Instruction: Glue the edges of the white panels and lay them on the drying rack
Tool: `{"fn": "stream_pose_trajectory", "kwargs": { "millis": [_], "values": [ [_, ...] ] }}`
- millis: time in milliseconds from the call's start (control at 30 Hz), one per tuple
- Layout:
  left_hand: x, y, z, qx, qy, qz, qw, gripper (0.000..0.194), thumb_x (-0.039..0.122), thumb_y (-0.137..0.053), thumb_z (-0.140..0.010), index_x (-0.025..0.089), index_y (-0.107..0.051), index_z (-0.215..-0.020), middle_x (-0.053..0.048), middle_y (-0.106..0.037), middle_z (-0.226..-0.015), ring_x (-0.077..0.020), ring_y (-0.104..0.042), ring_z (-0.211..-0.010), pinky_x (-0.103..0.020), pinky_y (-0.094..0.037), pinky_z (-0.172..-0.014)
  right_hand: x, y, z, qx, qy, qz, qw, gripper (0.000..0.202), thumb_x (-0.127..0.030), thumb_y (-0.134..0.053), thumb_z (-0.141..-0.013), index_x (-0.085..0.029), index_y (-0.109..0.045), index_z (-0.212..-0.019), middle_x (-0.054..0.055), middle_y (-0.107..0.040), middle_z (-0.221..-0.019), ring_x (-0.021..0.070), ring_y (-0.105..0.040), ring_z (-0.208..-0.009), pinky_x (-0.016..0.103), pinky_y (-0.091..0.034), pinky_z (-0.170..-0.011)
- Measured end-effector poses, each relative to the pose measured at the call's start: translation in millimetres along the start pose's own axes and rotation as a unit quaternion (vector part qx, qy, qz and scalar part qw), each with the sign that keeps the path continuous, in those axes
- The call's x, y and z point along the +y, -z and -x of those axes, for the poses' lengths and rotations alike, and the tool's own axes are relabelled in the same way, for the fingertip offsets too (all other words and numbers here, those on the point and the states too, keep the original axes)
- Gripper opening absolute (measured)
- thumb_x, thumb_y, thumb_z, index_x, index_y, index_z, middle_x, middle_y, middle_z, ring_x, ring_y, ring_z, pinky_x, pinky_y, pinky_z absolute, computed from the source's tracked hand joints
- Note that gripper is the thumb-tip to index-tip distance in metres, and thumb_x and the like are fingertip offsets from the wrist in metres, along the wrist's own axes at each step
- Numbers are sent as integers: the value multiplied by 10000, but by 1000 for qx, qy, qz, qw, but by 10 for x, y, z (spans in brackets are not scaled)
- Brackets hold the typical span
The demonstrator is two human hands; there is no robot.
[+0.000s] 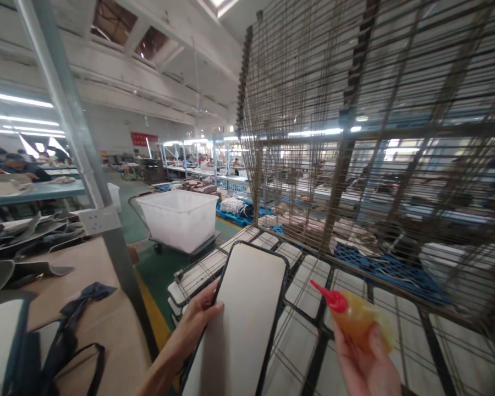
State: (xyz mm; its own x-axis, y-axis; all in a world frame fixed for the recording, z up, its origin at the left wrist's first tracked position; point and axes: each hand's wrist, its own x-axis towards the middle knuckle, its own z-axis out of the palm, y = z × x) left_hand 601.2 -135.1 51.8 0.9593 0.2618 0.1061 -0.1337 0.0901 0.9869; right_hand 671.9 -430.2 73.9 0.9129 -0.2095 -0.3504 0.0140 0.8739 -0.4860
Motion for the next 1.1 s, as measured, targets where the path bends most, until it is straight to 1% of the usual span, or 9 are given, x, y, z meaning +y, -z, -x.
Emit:
{"fn": "stream_pose_trajectory", "kwargs": {
  "millis": [100,233,400,500,733,833,967,1033,1100],
  "values": [
    [22,28,-57,11,-17,-8,1000,563,236,-713,-723,239,-632,-1280,-40,-663,-1253,-293,-581,-1154,-367,-428,-990,136,-83,-83,-23,40,27,999,185,-388,-610,-860,-230,-705,-863,27,-715,-846,158,-690,-777,221,-596,-670],
    [56,84,-135,45,-40,-4,998,491,221,-734,-653,216,-717,-1144,-49,-690,-1199,-307,-575,-1155,-375,-397,-1025,393,-188,-179,-86,82,78,990,213,-434,-663,-827,-224,-693,-830,36,-712,-844,167,-687,-789,232,-595,-698],
    [-23,212,-270,48,-3,61,997,534,232,-715,-665,206,-680,-1197,-45,-717,-1120,-278,-618,-1055,-332,-457,-904,658,-303,-197,-110,127,108,980,232,-415,-720,-778,-219,-690,-899,31,-701,-926,171,-657,-911,240,-579,-748],
    [-67,304,-354,36,25,99,994,582,236,-728,-658,180,-648,-1232,-56,-725,-1082,-257,-644,-966,-296,-470,-819,764,-342,-177,-131,152,127,971,299,-378,-749,-742,-250,-679,-1002,2,-679,-1040,165,-617,-1014,261,-554,-813],
    [-73,417,-457,-16,61,132,989,601,272,-766,-671,164,-624,-1245,-70,-732,-1022,-231,-671,-831,-287,-476,-752,961,-495,-250,-188,220,174,941,375,-357,-850,-606,-220,-682,-912,20,-665,-1027,229,-599,-1033,438,-462,-987],
    [-81,409,-470,-36,71,154,985,604,270,-775,-662,170,-628,-1239,-67,-735,-1008,-228,-673,-821,-287,-483,-743,1004,-539,-329,-208,220,191,934,438,-359,-852,-599,-221,-675,-975,38,-646,-1125,257,-569,-1116,480,-426,-1023],
    [-83,457,-509,-16,99,170,980,646,228,-799,-608,156,-636,-1229,-67,-741,-960,-218,-675,-785,-279,-491,-728,1076,-309,-324,-218,182,238,929,502,-385,-848,-617,-210,-659,-1048,70,-656,-1118,278,-616,-1038,477,-505,-919],
    [-65,592,-560,36,111,168,979,681,177,-792,-585,137,-623,-1244,-70,-744,-921,-210,-674,-761,-271,-493,-712,1117,-77,-286,-229,136,276,924,513,-380,-848,-627,-174,-660,-1058,112,-683,-1029,298,-654,-937,471,-543,-836],
    [-31,832,-638,128,111,159,973,701,119,-754,-594,118,-593,-1276,-68,-742,-868,-197,-668,-733,-261,-494,-685,1123,151,-285,-254,85,317,910,517,-377,-832,-657,-148,-659,-1087,162,-686,-1017,337,-664,-909,499,-555,-792]
  ]
}}
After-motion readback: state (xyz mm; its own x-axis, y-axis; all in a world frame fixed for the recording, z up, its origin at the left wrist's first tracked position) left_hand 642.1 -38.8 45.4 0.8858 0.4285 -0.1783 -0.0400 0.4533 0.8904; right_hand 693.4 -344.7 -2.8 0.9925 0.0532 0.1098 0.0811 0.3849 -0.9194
